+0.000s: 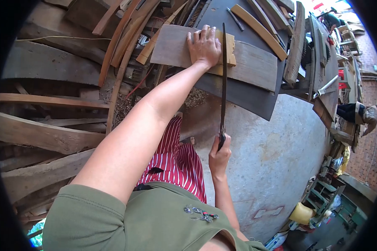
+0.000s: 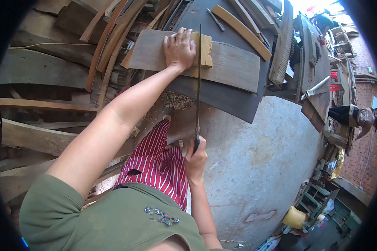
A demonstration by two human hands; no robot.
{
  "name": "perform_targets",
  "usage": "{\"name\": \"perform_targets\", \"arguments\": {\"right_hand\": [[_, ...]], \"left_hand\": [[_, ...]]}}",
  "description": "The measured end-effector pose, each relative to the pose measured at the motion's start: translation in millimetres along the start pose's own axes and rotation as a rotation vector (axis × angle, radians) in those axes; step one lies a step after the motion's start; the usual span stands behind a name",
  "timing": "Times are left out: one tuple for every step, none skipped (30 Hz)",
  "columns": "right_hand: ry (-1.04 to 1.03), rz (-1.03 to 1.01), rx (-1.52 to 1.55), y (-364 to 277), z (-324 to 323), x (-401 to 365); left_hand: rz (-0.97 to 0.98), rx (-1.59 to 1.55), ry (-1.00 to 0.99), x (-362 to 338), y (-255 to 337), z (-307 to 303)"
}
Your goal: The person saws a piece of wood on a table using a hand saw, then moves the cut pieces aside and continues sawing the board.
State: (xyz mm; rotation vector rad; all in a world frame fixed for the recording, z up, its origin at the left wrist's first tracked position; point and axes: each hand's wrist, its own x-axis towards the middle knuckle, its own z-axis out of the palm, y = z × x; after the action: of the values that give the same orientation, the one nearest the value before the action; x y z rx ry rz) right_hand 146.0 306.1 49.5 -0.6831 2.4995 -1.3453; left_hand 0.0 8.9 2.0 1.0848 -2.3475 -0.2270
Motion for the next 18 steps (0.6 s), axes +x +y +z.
{"name": "perform_targets", "arguments": {"right_hand": [[-0.020, -0.045, -0.080, -1, 1, 13], [-0.019, -0.063, -0.068, -1, 7, 33], [-0.018, -0.080, -0.053, -2, 17, 56], [-0.005, -0.117, -0.058, -3, 27, 82], [0.011, -0.152, -0.063, -5, 35, 105], [0.023, -0.140, -0.059, -9, 42, 120], [0.002, -0.075, -0.101, -13, 46, 131], [-0.021, -0.011, -0.145, -14, 46, 135], [-0.015, -0.006, -0.152, -12, 42, 126], [0.017, -0.047, -0.090, -9, 38, 109], [0.043, -0.088, -0.024, -7, 34, 90], [0.034, -0.064, -0.010, 0, 28, 66], [0.023, -0.038, 0.000, 7, 19, 41], [-0.006, 0.005, -0.003, 10, 9, 18], [-0.029, 0.048, -0.005, 8, 4, 6], [-0.032, 0.048, -0.005, 8, 5, 6], [-0.026, 0.009, -0.043, 8, 5, 9], [-0.018, -0.033, -0.082, 7, 6, 15]], "left_hand": [[-0.001, 0.003, -0.010, 0, 1, 0], [0.001, -0.003, -0.007, 0, 1, 0], [0.005, -0.005, -0.007, 0, 1, 0], [0.012, -0.005, -0.010, 0, 0, 0], [0.003, -0.011, -0.015, 0, 0, 2], [0.019, -0.013, -0.022, 1, -1, 4], [0.018, -0.004, -0.001, 2, -2, 7], [0.013, 0.002, 0.020, 1, -2, 11], [0.014, -0.003, 0.018, 2, -2, 11], [0.010, -0.005, 0.017, 1, 0, 11], [0.020, -0.010, 0.024, 1, 0, 11], [0.026, -0.013, 0.032, 1, -1, 10], [0.032, -0.010, 0.044, 1, -1, 10], [0.020, -0.004, 0.041, 0, -1, 10], [0.018, -0.010, 0.037, 0, -1, 10], [0.022, -0.021, 0.034, 0, 0, 9], [0.026, -0.006, 0.030, 0, 0, 7], [0.027, -0.011, 0.035, 1, 1, 8]]}}
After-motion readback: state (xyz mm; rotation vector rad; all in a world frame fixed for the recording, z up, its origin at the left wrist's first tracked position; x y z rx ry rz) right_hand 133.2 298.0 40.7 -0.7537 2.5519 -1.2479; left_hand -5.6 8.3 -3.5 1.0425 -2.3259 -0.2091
